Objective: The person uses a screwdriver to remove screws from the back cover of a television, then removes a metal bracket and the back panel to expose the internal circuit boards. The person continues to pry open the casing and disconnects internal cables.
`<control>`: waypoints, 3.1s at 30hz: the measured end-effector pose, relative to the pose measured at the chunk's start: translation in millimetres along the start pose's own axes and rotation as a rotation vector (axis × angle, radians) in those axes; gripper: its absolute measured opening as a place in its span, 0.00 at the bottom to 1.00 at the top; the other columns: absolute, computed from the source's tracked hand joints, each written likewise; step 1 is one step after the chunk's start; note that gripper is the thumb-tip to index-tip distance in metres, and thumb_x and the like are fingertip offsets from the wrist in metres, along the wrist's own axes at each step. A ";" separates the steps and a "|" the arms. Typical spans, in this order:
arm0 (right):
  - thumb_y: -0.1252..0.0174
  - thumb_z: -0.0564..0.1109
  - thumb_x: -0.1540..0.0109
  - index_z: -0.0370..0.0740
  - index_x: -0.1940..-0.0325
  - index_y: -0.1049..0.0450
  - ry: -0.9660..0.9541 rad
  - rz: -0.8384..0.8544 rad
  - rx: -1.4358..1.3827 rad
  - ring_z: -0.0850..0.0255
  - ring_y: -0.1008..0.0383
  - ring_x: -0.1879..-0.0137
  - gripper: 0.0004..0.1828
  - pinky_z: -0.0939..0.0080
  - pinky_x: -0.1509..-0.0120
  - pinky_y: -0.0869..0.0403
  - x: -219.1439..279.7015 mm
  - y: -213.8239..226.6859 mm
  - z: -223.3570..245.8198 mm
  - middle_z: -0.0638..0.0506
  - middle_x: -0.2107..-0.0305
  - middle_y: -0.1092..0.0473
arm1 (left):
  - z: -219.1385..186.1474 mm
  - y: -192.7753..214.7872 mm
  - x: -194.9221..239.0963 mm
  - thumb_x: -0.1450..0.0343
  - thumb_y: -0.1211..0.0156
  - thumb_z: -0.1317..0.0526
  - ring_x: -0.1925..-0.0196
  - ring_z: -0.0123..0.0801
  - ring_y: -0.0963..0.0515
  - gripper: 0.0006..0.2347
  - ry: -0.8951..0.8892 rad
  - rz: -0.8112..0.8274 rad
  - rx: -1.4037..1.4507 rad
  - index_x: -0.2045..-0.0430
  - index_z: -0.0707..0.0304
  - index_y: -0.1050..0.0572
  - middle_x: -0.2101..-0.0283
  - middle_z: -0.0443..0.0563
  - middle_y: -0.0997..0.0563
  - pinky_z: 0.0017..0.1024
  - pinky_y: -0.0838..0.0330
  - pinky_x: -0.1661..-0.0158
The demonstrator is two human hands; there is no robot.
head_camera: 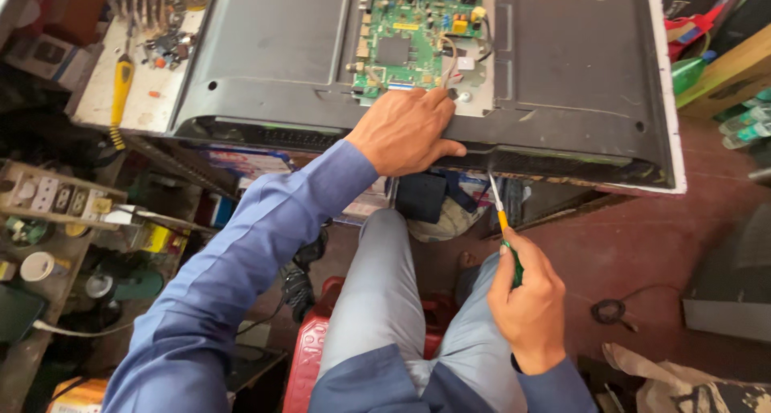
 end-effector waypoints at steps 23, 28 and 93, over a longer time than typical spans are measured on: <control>0.37 0.36 0.38 0.35 0.47 0.21 -0.089 0.206 -0.202 0.60 0.22 0.70 0.15 0.62 0.63 0.26 -0.2 -83.1 60.1 0.42 0.64 0.22 | 79.4 95.5 148.0 0.31 0.34 0.41 0.35 0.52 0.31 0.34 0.223 -0.186 -0.222 0.38 0.69 0.33 0.39 0.62 0.29 0.50 0.45 0.31; 0.37 0.36 0.37 0.35 0.46 0.22 -0.013 0.160 -0.060 0.52 0.19 0.52 0.15 0.58 0.47 0.23 -4.4 -89.5 76.3 0.41 0.56 0.22 | 101.4 79.5 123.4 0.33 0.33 0.41 0.44 0.51 0.29 0.34 0.239 0.014 -0.065 0.39 0.71 0.32 0.45 0.59 0.26 0.47 0.38 0.39; 0.42 0.47 0.38 0.42 0.44 0.21 -0.394 0.723 0.187 0.55 0.19 0.77 0.19 0.55 0.67 0.24 -80.3 -90.4 107.1 0.42 0.81 0.25 | 96.4 68.9 112.5 0.31 0.39 0.38 0.56 0.48 0.24 0.31 -0.021 0.047 -0.207 0.54 0.77 0.26 0.61 0.59 0.23 0.39 0.31 0.53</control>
Point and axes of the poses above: each hand's wrist, its own x-axis away from the middle knuckle, its own y-axis out of the back of the hand, z = x × y, the point moved 9 cm from there along -x, towards the middle knuckle
